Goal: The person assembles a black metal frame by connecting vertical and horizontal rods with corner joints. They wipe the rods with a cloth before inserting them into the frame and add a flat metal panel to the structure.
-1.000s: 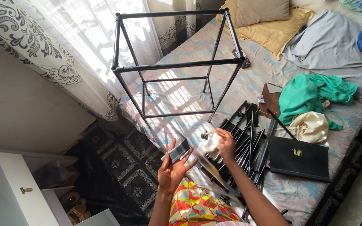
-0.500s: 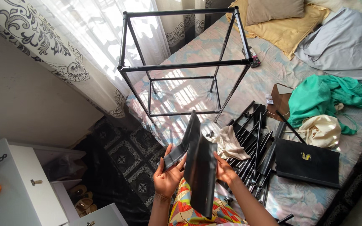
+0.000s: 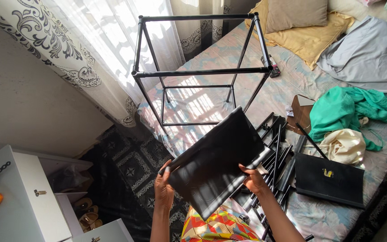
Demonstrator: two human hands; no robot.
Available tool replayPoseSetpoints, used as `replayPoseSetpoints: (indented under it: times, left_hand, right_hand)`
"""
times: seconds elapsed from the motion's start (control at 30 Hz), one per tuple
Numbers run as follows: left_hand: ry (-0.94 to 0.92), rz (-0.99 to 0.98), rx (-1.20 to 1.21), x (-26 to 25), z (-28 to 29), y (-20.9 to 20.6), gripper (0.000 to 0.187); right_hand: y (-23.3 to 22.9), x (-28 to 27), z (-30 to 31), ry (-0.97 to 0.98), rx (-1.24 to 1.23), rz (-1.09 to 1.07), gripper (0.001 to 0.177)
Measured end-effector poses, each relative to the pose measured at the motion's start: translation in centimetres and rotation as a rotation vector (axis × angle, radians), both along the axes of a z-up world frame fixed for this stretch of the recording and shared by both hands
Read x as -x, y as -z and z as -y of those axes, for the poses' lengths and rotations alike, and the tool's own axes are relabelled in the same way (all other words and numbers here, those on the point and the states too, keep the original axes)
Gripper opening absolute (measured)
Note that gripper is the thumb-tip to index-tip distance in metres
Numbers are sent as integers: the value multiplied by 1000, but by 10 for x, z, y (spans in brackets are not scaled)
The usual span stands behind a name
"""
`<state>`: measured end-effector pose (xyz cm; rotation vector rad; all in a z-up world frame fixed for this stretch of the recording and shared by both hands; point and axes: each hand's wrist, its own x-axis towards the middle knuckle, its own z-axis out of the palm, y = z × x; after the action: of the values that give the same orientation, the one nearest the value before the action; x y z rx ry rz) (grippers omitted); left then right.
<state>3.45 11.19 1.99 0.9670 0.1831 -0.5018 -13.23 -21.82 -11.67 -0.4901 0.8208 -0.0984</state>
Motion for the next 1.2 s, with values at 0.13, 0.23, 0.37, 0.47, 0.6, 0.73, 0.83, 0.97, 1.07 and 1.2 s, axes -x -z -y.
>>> replayPoseSetpoints:
  times: [0.13,0.23,0.37,0.47,0.6,0.73,0.83,0.97,1.07,1.2]
  left_hand:
    - [33,72,-390,-10,-3,28,36]
    - [-8,68,-457,-6,4,41,33]
    - [-45,87,-321,-6,17,52,35]
    - [-83,145,-276,-9,24,59,29]
    - [-150,119,-242,-22,30,62,24]
    - [-122,86,-172,-29,34,60,22]
    - [-153,71,-282,-32,41,65,23]
    - [-173,142,-348,-30,48,89,25]
    - [-139,111,-299,-33,48,111,29]
    - [-6,-66,-351,-37,43,132,44]
  right_hand:
    - [-7,12,10,-5,79,26,25]
    - [-8,21,12,0,99,47,24]
    - [-11,23,6,72,118,85,23]
    - [-15,25,4,130,115,170,19]
    - [-17,33,12,107,94,96,11]
    - [-16,44,19,-10,241,27,9]
    - [-13,48,23,-41,299,8,11]
    - [-5,59,22,-32,303,-62,10]
    - [3,62,17,27,267,-167,14]
    - [16,72,7,71,209,-133,26]
